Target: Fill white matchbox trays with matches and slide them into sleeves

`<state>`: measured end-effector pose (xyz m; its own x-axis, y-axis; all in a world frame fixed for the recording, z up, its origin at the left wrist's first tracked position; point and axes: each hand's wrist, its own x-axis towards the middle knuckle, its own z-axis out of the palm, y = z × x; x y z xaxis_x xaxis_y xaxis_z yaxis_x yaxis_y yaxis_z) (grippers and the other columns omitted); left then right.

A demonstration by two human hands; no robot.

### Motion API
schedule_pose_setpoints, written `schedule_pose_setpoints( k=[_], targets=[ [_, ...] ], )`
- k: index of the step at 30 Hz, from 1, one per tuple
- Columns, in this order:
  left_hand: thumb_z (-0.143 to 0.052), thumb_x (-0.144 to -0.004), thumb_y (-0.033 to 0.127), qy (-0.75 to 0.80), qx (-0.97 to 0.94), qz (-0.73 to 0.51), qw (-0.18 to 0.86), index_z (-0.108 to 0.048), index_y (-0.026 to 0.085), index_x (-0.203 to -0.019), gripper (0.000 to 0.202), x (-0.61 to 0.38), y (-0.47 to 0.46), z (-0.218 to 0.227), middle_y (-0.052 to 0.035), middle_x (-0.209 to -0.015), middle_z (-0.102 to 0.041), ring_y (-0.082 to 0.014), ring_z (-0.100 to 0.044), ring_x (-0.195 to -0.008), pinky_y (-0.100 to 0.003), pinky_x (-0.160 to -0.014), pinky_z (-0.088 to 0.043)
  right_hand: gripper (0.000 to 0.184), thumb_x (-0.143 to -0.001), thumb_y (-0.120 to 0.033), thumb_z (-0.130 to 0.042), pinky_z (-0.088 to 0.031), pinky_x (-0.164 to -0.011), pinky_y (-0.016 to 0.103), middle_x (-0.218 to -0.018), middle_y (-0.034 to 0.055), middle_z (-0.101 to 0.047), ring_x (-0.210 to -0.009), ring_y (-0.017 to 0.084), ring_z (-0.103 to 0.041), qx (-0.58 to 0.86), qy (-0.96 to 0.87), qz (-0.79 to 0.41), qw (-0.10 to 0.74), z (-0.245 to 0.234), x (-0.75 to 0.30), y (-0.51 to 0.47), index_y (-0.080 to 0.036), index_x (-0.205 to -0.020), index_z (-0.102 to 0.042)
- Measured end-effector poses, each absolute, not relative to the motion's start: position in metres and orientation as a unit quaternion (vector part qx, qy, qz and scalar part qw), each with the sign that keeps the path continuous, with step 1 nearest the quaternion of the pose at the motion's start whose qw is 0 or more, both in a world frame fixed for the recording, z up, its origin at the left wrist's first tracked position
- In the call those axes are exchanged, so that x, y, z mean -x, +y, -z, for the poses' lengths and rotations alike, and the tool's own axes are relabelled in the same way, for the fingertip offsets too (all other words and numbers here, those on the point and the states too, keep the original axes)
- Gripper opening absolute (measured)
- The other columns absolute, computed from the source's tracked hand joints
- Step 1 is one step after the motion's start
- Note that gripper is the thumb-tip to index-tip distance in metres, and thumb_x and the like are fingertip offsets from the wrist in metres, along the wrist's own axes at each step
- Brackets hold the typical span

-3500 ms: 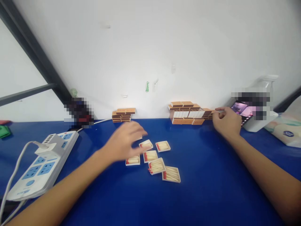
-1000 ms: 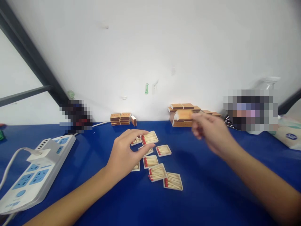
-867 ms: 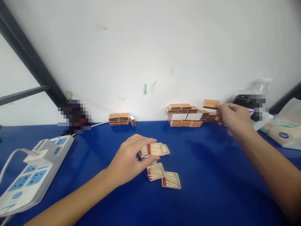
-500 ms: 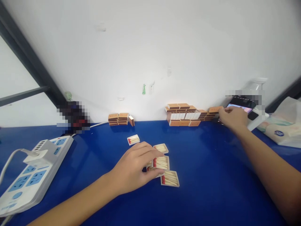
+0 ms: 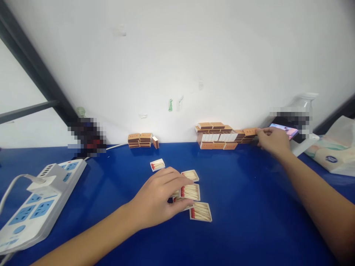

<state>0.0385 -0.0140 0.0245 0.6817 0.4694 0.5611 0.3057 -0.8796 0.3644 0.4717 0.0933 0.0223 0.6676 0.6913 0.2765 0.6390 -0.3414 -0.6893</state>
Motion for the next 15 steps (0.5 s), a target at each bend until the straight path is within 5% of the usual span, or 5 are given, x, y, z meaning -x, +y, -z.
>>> schedule_pose_setpoints(
  k=[8,15],
  targets=[
    [-0.075,-0.096,0.034,0.208,-0.912,-0.336,0.114,-0.065,0.018,-0.127,0.036,-0.037,-0.014,-0.023,-0.0069,-0.107,-0.076,-0.0225,-0.069,-0.105,-0.04,-0.096,-0.057,0.029,-0.091,-0.029,-0.065,-0.048,-0.054,0.032,-0.088,0.0154,-0.076,-0.053,0.02,-0.064,0.776,-0.428,-0.057,0.46,-0.009,-0.473,0.097,-0.014,-0.115,-0.061],
    [-0.075,-0.094,0.035,0.214,-0.914,-0.319,0.129,-0.068,0.019,-0.124,0.034,-0.036,-0.016,-0.027,-0.007,-0.1,-0.077,-0.0243,-0.07,-0.099,-0.042,-0.091,-0.059,0.023,-0.09,-0.027,-0.062,-0.048,-0.061,0.033,-0.079,0.011,-0.072,-0.056,0.021,-0.064,0.765,-0.445,-0.036,0.464,-0.016,-0.46,0.09,-0.016,-0.111,-0.061]
  ],
)
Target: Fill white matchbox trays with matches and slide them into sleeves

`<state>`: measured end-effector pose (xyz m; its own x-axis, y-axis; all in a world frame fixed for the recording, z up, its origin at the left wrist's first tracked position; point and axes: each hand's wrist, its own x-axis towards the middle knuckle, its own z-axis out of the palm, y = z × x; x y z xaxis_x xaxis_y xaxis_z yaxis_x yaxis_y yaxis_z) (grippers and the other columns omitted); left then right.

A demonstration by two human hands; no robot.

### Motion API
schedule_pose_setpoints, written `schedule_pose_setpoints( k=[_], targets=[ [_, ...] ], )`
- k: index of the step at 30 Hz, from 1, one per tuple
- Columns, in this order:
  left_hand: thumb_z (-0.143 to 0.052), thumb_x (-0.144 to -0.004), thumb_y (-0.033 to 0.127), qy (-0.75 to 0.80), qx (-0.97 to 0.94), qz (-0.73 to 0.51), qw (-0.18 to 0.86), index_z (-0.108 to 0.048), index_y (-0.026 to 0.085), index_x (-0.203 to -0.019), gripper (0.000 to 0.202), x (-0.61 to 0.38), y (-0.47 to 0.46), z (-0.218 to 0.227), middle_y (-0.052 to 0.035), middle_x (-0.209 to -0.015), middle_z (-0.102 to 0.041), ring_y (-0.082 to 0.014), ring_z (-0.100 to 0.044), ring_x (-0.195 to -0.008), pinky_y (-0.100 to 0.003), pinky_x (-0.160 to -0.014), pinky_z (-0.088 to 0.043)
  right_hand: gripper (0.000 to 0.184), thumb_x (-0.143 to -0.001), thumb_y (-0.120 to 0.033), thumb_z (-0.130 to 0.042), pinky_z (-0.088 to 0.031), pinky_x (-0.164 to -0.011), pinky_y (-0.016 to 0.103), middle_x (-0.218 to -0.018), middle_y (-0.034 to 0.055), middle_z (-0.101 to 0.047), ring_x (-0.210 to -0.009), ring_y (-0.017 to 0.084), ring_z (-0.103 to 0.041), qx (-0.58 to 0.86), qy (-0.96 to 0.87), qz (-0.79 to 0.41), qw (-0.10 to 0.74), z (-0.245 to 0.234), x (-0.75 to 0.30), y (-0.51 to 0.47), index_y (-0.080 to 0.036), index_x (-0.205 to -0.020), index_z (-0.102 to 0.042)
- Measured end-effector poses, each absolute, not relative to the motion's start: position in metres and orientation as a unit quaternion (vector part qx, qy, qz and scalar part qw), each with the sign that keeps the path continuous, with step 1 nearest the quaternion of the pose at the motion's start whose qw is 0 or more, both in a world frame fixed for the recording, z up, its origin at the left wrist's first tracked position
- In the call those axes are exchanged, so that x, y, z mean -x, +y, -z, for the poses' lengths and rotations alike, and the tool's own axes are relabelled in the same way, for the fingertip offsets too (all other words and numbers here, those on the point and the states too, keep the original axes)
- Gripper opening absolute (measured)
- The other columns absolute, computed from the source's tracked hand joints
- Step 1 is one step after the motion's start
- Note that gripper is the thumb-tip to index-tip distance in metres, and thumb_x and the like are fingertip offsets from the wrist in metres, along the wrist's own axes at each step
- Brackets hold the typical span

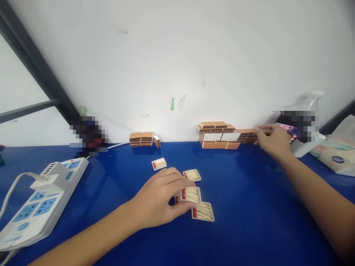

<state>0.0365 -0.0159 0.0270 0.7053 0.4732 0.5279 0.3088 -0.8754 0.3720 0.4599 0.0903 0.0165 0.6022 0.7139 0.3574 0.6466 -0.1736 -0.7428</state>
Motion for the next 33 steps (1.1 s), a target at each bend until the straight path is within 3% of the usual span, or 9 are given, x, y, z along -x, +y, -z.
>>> schedule_pose_setpoints(
  k=[4,8,12,18,23,27,30,33],
  targets=[
    [-0.076,-0.09,0.037,0.211,-0.925,-0.288,0.128,-0.068,0.017,-0.125,0.04,-0.034,-0.018,-0.031,-0.0086,-0.097,-0.076,-0.0246,-0.069,-0.093,-0.042,-0.086,-0.059,0.021,-0.091,-0.025,-0.06,-0.048,-0.067,0.032,-0.09,0.0123,-0.072,-0.06,0.018,-0.063,0.76,-0.456,0.006,0.463,-0.022,-0.451,0.085,-0.016,-0.109,-0.064],
    [-0.07,-0.094,0.036,0.217,-0.929,-0.291,0.071,-0.066,0.015,-0.129,0.04,-0.029,-0.01,-0.035,-0.0084,-0.094,-0.074,-0.0232,-0.067,-0.089,-0.042,-0.085,-0.057,0.015,-0.088,-0.022,-0.06,-0.046,-0.073,0.031,-0.087,0.0099,-0.071,-0.069,0.019,-0.063,0.752,-0.486,0.045,0.443,-0.021,-0.446,0.085,-0.017,-0.1,-0.067],
    [-0.065,-0.099,0.036,0.267,-0.914,-0.304,-0.04,-0.064,0.015,-0.131,0.037,-0.013,0.015,-0.037,-0.0095,-0.101,-0.075,-0.0256,-0.066,-0.096,-0.045,-0.088,-0.055,0.009,-0.089,-0.023,-0.061,-0.045,-0.076,0.032,-0.086,0.0093,-0.071,-0.076,0.021,-0.063,0.744,-0.517,0.072,0.417,-0.016,-0.444,0.087,-0.019,-0.095,-0.066],
    [-0.066,-0.094,0.037,0.391,-0.887,-0.226,-0.097,-0.069,0.016,-0.125,0.038,0.026,0.055,-0.044,-0.0126,-0.115,-0.076,-0.031,-0.069,-0.11,-0.049,-0.099,-0.053,0.004,-0.089,-0.026,-0.062,-0.043,-0.075,0.034,-0.082,0.0087,-0.072,-0.079,0.025,-0.065,0.739,-0.547,0.086,0.384,-0.005,-0.444,0.088,-0.023,-0.091,-0.063],
    [-0.065,-0.088,0.039,0.447,-0.888,-0.074,-0.073,-0.064,0.015,-0.14,0.057,0.042,0.058,-0.054,-0.0132,-0.102,-0.077,-0.0325,-0.071,-0.093,-0.045,-0.083,-0.054,0.004,-0.09,-0.028,-0.061,-0.041,-0.072,0.035,-0.081,0.0086,-0.072,-0.077,0.025,-0.064,0.739,-0.554,0.095,0.371,-0.003,-0.444,0.087,-0.024,-0.089,-0.062],
    [-0.059,-0.096,0.052,0.462,-0.881,-0.085,-0.054,-0.067,0.018,-0.136,0.053,0.037,0.059,-0.059,-0.0078,-0.086,-0.074,-0.0269,-0.068,-0.077,-0.04,-0.073,-0.051,0.005,-0.09,-0.027,-0.06,-0.042,-0.072,0.035,-0.08,0.0081,-0.072,-0.076,0.025,-0.064,0.739,-0.556,0.101,0.367,-0.005,-0.441,0.086,-0.024,-0.089,-0.063],
    [-0.053,-0.101,0.039,0.455,-0.865,-0.158,-0.139,-0.069,0.018,-0.128,0.038,0.024,0.074,-0.062,-0.0123,-0.105,-0.074,-0.0286,-0.066,-0.096,-0.042,-0.087,-0.05,0.006,-0.09,-0.027,-0.06,-0.041,-0.072,0.035,-0.079,0.0083,-0.072,-0.074,0.025,-0.063,0.737,-0.56,0.104,0.364,-0.006,-0.436,0.084,-0.023,-0.09,-0.064],
    [-0.066,-0.095,0.033,0.425,-0.858,-0.147,-0.248,-0.072,0.016,-0.123,0.033,0.008,0.097,-0.065,-0.0194,-0.128,-0.065,-0.0375,-0.053,-0.126,-0.051,-0.103,-0.043,0.009,-0.09,-0.028,-0.06,-0.042,-0.07,0.034,-0.08,0.0079,-0.073,-0.074,0.025,-0.064,0.731,-0.57,0.104,0.36,-0.006,-0.431,0.083,-0.022,-0.091,-0.066]
  ],
)
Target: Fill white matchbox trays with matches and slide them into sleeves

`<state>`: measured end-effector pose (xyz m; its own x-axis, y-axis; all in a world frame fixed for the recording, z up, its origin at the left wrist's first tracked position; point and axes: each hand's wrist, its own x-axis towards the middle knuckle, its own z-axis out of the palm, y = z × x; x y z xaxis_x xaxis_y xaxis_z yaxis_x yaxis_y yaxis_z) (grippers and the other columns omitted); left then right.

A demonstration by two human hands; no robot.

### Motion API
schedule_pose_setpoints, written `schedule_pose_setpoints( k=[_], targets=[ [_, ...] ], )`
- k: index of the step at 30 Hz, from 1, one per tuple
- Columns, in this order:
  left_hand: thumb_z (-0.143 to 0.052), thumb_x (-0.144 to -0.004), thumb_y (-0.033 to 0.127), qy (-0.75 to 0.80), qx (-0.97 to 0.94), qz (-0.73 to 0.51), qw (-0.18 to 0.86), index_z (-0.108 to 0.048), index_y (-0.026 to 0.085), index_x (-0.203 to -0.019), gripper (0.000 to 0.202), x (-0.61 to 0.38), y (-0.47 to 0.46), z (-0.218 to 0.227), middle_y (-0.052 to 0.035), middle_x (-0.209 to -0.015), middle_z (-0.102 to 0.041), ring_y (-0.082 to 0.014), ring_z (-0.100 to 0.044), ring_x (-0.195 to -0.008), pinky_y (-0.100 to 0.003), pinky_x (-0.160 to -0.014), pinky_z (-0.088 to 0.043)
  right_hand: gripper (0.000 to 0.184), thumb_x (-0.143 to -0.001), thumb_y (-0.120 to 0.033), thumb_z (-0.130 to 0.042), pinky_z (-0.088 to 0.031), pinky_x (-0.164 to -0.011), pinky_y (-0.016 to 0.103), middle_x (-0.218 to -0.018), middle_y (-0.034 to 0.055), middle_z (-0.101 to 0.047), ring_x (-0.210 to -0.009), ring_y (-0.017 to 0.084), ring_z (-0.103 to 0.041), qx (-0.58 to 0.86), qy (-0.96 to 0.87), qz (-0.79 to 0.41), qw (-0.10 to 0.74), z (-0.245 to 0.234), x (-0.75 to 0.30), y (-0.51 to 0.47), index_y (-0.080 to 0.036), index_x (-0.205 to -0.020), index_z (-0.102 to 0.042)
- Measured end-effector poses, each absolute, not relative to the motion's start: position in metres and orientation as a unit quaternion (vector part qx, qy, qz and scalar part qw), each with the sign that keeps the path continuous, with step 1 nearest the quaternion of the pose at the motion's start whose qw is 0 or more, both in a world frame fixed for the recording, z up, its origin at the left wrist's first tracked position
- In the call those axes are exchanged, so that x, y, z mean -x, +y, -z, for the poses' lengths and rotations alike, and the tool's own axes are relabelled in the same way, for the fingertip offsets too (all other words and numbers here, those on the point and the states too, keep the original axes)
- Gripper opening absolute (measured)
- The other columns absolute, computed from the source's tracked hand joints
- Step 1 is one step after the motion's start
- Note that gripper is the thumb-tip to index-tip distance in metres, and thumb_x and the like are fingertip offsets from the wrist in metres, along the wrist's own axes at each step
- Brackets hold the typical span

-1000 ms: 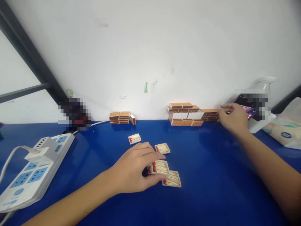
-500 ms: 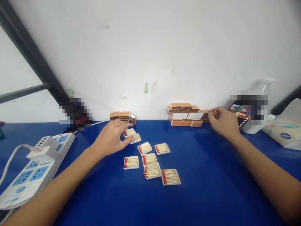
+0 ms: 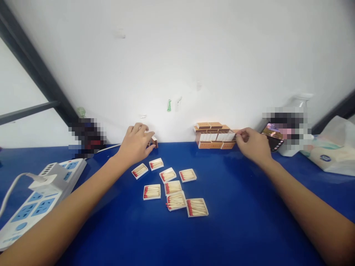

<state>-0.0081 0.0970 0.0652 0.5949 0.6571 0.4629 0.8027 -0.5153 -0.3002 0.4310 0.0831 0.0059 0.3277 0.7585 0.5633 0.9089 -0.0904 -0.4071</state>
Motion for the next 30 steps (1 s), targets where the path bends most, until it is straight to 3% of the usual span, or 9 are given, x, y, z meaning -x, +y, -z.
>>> schedule_pose_setpoints(
  k=[3,6,11,15,20,23,26,28,30],
  targets=[
    [-0.076,-0.087,0.025,-0.402,0.868,0.095,0.276,-0.077,0.017,-0.107,0.022,-0.003,0.12,-0.067,-0.02,-0.137,-0.059,-0.0415,-0.041,-0.138,-0.056,-0.111,-0.034,0.011,-0.089,-0.028,-0.059,-0.044,-0.07,0.033,-0.08,0.007,-0.073,-0.074,0.025,-0.066,0.726,-0.576,0.112,0.357,-0.006,-0.43,0.083,-0.022,-0.092,-0.068],
    [-0.069,-0.088,0.013,-0.395,0.88,0.077,0.252,-0.078,0.019,-0.097,0.014,-0.007,0.137,-0.067,-0.0177,-0.131,-0.063,-0.0382,-0.044,-0.135,-0.055,-0.111,-0.033,0.013,-0.09,-0.028,-0.059,-0.046,-0.072,0.034,-0.079,0.007,-0.073,-0.074,0.026,-0.067,0.724,-0.569,0.13,0.369,-0.009,-0.432,0.082,-0.021,-0.093,-0.07],
    [-0.06,-0.097,0.022,-0.386,0.894,0.089,0.209,-0.076,0.02,-0.094,0.017,-0.007,0.146,-0.068,-0.0158,-0.119,-0.07,-0.0355,-0.049,-0.127,-0.053,-0.106,-0.034,0.013,-0.091,-0.03,-0.06,-0.048,-0.074,0.036,-0.077,0.0066,-0.072,-0.073,0.025,-0.066,0.713,-0.553,0.137,0.409,-0.018,-0.428,0.077,-0.02,-0.09,-0.069],
    [-0.06,-0.099,0.03,-0.398,0.898,0.104,0.153,-0.074,0.02,-0.098,0.017,-0.01,0.144,-0.068,-0.011,-0.092,-0.072,-0.0304,-0.059,-0.105,-0.045,-0.097,-0.04,0.013,-0.092,-0.031,-0.061,-0.049,-0.073,0.033,-0.076,0.0042,-0.072,-0.071,0.021,-0.067,0.688,-0.569,0.118,0.435,-0.026,-0.412,0.07,-0.02,-0.093,-0.069],
    [-0.058,-0.103,0.034,-0.425,0.887,0.16,0.091,-0.072,0.021,-0.115,0.023,-0.017,0.127,-0.071,-0.009,-0.094,-0.075,-0.026,-0.066,-0.093,-0.039,-0.085,-0.047,0.011,-0.092,-0.031,-0.063,-0.051,-0.071,0.035,-0.072,0.0027,-0.068,-0.068,0.021,-0.066,0.64,-0.58,0.121,0.489,-0.036,-0.383,0.056,-0.022,-0.091,-0.068],
    [-0.057,-0.104,0.041,-0.397,0.89,0.218,-0.051,-0.066,0.023,-0.125,0.029,-0.025,0.098,-0.074,-0.0043,-0.094,-0.079,-0.0194,-0.07,-0.082,-0.033,-0.078,-0.052,0.016,-0.092,-0.039,-0.065,-0.053,-0.062,0.034,-0.075,0.0022,-0.067,-0.064,0.02,-0.065,0.604,-0.593,-0.036,0.531,-0.041,-0.351,0.04,-0.024,-0.094,-0.068],
    [-0.067,-0.099,0.037,-0.336,0.879,0.254,-0.224,-0.064,0.024,-0.128,0.032,-0.035,0.061,-0.076,-0.0012,-0.09,-0.08,-0.0174,-0.073,-0.081,-0.031,-0.076,-0.055,0.038,-0.092,-0.051,-0.067,-0.05,-0.044,0.029,-0.092,0.0043,-0.071,-0.063,0.019,-0.067,0.504,-0.654,-0.333,0.455,-0.041,-0.307,0.017,-0.027,-0.122,-0.067],
    [-0.07,-0.097,0.036,-0.326,0.868,0.263,-0.266,-0.062,0.024,-0.129,0.036,-0.041,0.04,-0.076,0.0008,-0.087,-0.079,-0.0162,-0.073,-0.078,-0.028,-0.069,-0.054,0.045,-0.092,-0.052,-0.068,-0.049,-0.04,0.026,-0.097,0.0042,-0.071,-0.065,0.018,-0.068,0.443,-0.67,-0.442,0.4,-0.039,-0.281,0.001,-0.03,-0.131,-0.063],
    [-0.068,-0.098,0.036,-0.342,0.856,0.274,-0.275,-0.062,0.025,-0.125,0.03,-0.044,0.026,-0.075,0.002,-0.086,-0.078,-0.0151,-0.073,-0.076,-0.026,-0.066,-0.053,0.038,-0.093,-0.051,-0.069,-0.05,-0.043,0.024,-0.089,0.002,-0.07,-0.061,0.014,-0.065,0.41,-0.673,-0.471,0.396,-0.037,-0.263,-0.012,-0.029,-0.124,-0.066]
  ],
)
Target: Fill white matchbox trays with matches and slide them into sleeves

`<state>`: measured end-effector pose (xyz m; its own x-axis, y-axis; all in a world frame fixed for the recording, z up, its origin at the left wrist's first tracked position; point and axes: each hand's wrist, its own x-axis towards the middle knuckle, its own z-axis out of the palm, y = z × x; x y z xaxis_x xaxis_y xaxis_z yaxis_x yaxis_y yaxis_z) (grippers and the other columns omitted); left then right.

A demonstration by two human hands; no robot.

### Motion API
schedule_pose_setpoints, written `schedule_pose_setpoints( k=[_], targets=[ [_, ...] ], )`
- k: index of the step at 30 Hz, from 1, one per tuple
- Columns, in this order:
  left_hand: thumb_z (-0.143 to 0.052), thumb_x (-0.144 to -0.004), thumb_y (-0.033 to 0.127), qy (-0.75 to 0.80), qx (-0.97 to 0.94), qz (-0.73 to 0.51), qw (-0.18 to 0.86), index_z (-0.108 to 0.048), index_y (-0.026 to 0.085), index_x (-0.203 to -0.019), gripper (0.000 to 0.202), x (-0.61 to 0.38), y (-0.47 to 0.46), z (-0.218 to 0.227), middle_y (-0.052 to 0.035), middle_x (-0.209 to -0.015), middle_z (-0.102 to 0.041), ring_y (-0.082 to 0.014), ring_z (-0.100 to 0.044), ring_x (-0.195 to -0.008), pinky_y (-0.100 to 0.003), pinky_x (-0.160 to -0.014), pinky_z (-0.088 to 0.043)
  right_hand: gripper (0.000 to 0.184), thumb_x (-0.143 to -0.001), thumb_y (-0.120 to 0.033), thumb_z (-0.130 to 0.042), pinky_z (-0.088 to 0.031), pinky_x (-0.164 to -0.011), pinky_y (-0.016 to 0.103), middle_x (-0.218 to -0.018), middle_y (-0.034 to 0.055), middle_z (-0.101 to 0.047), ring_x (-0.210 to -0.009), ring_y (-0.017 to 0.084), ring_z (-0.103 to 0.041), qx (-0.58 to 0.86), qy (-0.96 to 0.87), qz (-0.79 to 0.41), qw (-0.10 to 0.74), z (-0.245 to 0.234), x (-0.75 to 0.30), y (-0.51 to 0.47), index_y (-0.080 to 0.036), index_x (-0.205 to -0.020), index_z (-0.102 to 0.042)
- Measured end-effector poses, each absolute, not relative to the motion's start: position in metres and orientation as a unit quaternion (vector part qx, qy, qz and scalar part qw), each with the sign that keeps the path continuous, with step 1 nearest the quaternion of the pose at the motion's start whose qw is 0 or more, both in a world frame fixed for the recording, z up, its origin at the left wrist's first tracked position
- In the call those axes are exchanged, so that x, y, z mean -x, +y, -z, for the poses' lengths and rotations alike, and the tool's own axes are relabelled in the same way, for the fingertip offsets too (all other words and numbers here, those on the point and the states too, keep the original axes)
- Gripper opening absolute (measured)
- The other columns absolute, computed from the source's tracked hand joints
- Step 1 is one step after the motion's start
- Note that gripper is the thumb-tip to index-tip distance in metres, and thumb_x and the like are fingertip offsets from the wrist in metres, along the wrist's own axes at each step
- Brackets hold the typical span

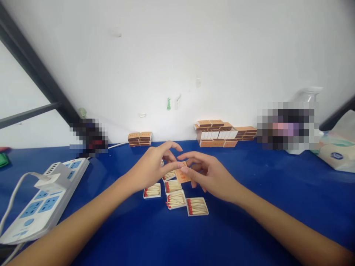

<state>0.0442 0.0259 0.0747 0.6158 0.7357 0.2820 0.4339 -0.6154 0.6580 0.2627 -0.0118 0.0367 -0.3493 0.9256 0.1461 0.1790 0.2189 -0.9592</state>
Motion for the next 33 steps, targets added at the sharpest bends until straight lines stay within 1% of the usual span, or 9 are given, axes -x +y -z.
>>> schedule_pose_setpoints(
  k=[3,6,8,10,14,19,21,24,33],
  targets=[
    [-0.07,-0.098,0.04,0.384,-0.839,-0.311,0.227,-0.061,0.025,-0.12,0.028,-0.047,0.013,-0.069,0.0021,-0.09,-0.078,-0.0157,-0.073,-0.08,-0.029,-0.072,-0.055,0.033,-0.09,-0.049,-0.074,-0.051,-0.047,0.024,-0.08,0.0006,-0.069,-0.055,0.011,-0.061,0.406,-0.655,-0.46,0.442,-0.034,-0.252,-0.019,-0.023,-0.109,-0.068],
    [-0.076,-0.09,0.047,0.408,-0.826,-0.373,0.109,-0.064,0.022,-0.115,0.037,-0.051,0.001,-0.057,-0.0018,-0.096,-0.075,-0.02,-0.071,-0.086,-0.035,-0.076,-0.055,0.038,-0.086,-0.052,-0.078,-0.043,-0.038,0.021,-0.077,0.0007,-0.07,-0.053,0.012,-0.06,0.436,-0.59,-0.459,0.501,-0.032,-0.25,-0.02,-0.022,-0.101,-0.063],
    [-0.08,-0.085,0.044,0.394,-0.834,-0.385,0.033,-0.066,0.019,-0.113,0.04,-0.055,-0.007,-0.048,-0.0043,-0.097,-0.074,-0.0227,-0.07,-0.086,-0.038,-0.076,-0.054,0.041,-0.084,-0.056,-0.079,-0.038,-0.034,0.02,-0.07,-0.0006,-0.068,-0.049,0.012,-0.058,0.452,-0.543,-0.466,0.533,-0.03,-0.249,-0.02,-0.023,-0.097,-0.059],
    [-0.081,-0.084,0.04,0.377,-0.841,-0.388,-0.017,-0.067,0.018,-0.113,0.039,-0.06,-0.014,-0.039,-0.0047,-0.097,-0.075,-0.0237,-0.071,-0.084,-0.039,-0.076,-0.053,0.043,-0.083,-0.058,-0.08,-0.038,-0.034,0.019,-0.069,-0.0003,-0.068,-0.048,0.011,-0.055,0.457,-0.522,-0.476,0.541,-0.028,-0.247,-0.022,-0.022,-0.092,-0.058],
    [-0.077,-0.091,0.032,0.363,-0.839,-0.404,-0.029,-0.071,0.02,-0.109,0.023,-0.061,-0.013,-0.03,-0.0014,-0.09,-0.077,-0.0207,-0.07,-0.078,-0.037,-0.073,-0.051,0.043,-0.085,-0.06,-0.077,-0.045,-0.039,0.02,-0.076,0.0026,-0.07,-0.055,0.012,-0.058,0.449,-0.537,-0.482,0.526,-0.027,-0.248,-0.022,-0.021,-0.085,-0.06],
    [-0.082,-0.088,0.034,0.382,-0.823,-0.42,0.001,-0.072,0.021,-0.116,0.033,-0.051,-0.003,-0.027,-0.0015,-0.102,-0.081,-0.0209,-0.072,-0.082,-0.039,-0.076,-0.053,0.043,-0.084,-0.061,-0.076,-0.043,-0.037,0.019,-0.082,-0.0008,-0.067,-0.058,0.012,-0.06,0.48,-0.451,-0.436,0.613,-0.031,-0.254,-0.018,-0.024,-0.1,-0.06],
    [-0.084,-0.087,0.034,0.385,-0.819,-0.425,0.001,-0.073,0.021,-0.116,0.034,-0.049,-0.002,-0.027,-0.002,-0.102,-0.081,-0.0218,-0.073,-0.082,-0.04,-0.077,-0.053,0.043,-0.086,-0.061,-0.073,-0.038,-0.035,0.019,-0.073,-0.004,-0.061,-0.051,0.011,-0.055,0.478,-0.46,-0.472,0.58,-0.031,-0.251,-0.021,-0.025,-0.105,-0.061],
    [-0.082,-0.087,0.032,0.381,-0.818,-0.431,-0.002,-0.074,0.02,-0.115,0.031,-0.05,-0.002,-0.028,-0.0035,-0.1,-0.081,-0.0235,-0.074,-0.083,-0.041,-0.077,-0.055,0.042,-0.09,-0.062,-0.069,-0.031,-0.034,0.018,-0.057,-0.0068,-0.051,-0.042,0.009,-0.045,0.454,-0.534,-0.534,0.473,-0.029,-0.246,-0.026,-0.023,-0.105,-0.064],
    [-0.082,-0.088,0.037,0.36,-0.826,-0.433,0.021,-0.073,0.018,-0.122,0.039,-0.05,-0.005,-0.023,-0.007,-0.108,-0.081,-0.0257,-0.076,-0.093,-0.043,-0.083,-0.061,0.042,-0.089,-0.059,-0.074,-0.028,-0.035,0.017,-0.055,-0.0066,-0.047,-0.043,0.006,-0.04,0.457,-0.556,-0.548,0.426,-0.025,-0.25,-0.022,-0.019,-0.083,-0.064]
  ],
)
